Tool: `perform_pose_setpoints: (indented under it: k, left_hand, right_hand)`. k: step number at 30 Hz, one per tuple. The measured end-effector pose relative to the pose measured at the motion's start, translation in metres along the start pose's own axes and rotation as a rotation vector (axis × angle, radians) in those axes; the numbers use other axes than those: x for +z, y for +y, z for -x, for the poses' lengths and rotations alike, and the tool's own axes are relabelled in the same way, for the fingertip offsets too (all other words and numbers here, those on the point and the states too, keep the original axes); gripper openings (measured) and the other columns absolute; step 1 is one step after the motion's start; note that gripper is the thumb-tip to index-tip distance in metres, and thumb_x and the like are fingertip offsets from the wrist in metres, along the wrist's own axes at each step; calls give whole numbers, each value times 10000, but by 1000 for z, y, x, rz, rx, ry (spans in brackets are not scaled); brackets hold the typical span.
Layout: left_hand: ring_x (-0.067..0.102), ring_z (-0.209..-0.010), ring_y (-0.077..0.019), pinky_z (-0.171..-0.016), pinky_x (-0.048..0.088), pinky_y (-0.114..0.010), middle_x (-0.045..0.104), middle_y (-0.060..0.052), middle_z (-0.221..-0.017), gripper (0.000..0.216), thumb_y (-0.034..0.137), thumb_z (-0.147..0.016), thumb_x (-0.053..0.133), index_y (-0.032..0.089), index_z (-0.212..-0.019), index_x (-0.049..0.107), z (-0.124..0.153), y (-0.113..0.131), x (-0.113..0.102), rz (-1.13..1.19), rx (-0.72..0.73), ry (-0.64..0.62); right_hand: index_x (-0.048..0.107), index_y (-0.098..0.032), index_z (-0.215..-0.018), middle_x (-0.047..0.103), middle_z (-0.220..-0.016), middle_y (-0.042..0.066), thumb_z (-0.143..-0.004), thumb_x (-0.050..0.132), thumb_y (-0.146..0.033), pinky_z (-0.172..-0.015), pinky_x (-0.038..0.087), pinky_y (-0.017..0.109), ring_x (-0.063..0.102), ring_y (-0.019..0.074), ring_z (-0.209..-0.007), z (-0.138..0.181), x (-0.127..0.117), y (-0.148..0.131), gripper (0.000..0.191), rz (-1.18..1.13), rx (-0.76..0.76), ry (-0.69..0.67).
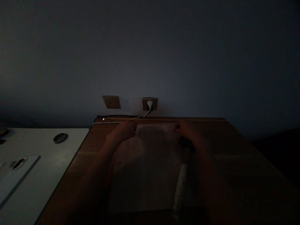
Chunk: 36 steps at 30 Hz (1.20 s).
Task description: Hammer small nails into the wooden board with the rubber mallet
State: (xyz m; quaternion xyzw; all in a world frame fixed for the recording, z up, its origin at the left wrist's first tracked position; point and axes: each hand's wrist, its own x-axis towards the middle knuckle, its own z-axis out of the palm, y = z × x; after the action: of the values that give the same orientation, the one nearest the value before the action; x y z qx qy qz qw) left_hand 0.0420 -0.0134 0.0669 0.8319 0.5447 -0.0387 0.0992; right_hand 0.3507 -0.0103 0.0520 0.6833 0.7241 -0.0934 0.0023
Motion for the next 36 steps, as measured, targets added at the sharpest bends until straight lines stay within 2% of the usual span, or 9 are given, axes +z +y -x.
perform_pose_setpoints:
  k: [12,19,23,28,31,36]
  left_hand:
    - [706,-940,-259,-778,519,-325,750,-125,-1037,203,139,-817,633,160,-989,741,0,1,-1,-80,3,15]
    - [699,-916,-243,-755,501,-303,741,-92,-1005,151,237,-826,681,175,-951,738,-1,-8,-3,-69,15,109]
    - [689,-931,-230,-762,492,-288,734,-71,-1009,159,219,-820,678,187,-965,737,0,-13,-7,-23,44,156]
    - [686,-888,-224,-760,490,-295,738,-75,-998,152,199,-825,677,182,-959,747,2,-7,-8,-2,71,122]
    - [684,-876,-222,-773,493,-302,738,-75,-992,150,174,-827,666,181,-951,748,0,-4,-6,27,100,91]
    - [677,-923,-214,-813,494,-296,731,-75,-1036,154,163,-844,642,181,-965,736,-4,-7,3,63,187,127]
  right_hand:
    - [800,-174,-860,791,-947,131,-859,667,-201,-715,464,276,733,237,-891,0,-1,1,135,-8,4,-4]
    - [795,-186,-866,793,-958,114,-863,673,-207,-695,453,268,728,220,-869,1,-2,1,123,-13,10,-12]
    - [796,-171,-905,791,-990,124,-869,672,-228,-704,449,270,726,227,-900,1,-1,1,140,-1,16,-14]
    - [803,-179,-889,796,-974,126,-863,678,-233,-689,447,261,732,226,-884,0,-2,0,138,11,23,-27]
    - [804,-190,-884,798,-968,120,-873,665,-233,-687,452,260,734,223,-879,1,-2,-1,146,11,22,-27]
    - [803,-193,-889,796,-982,126,-870,663,-221,-707,463,270,733,229,-886,0,-1,0,144,21,13,-16]
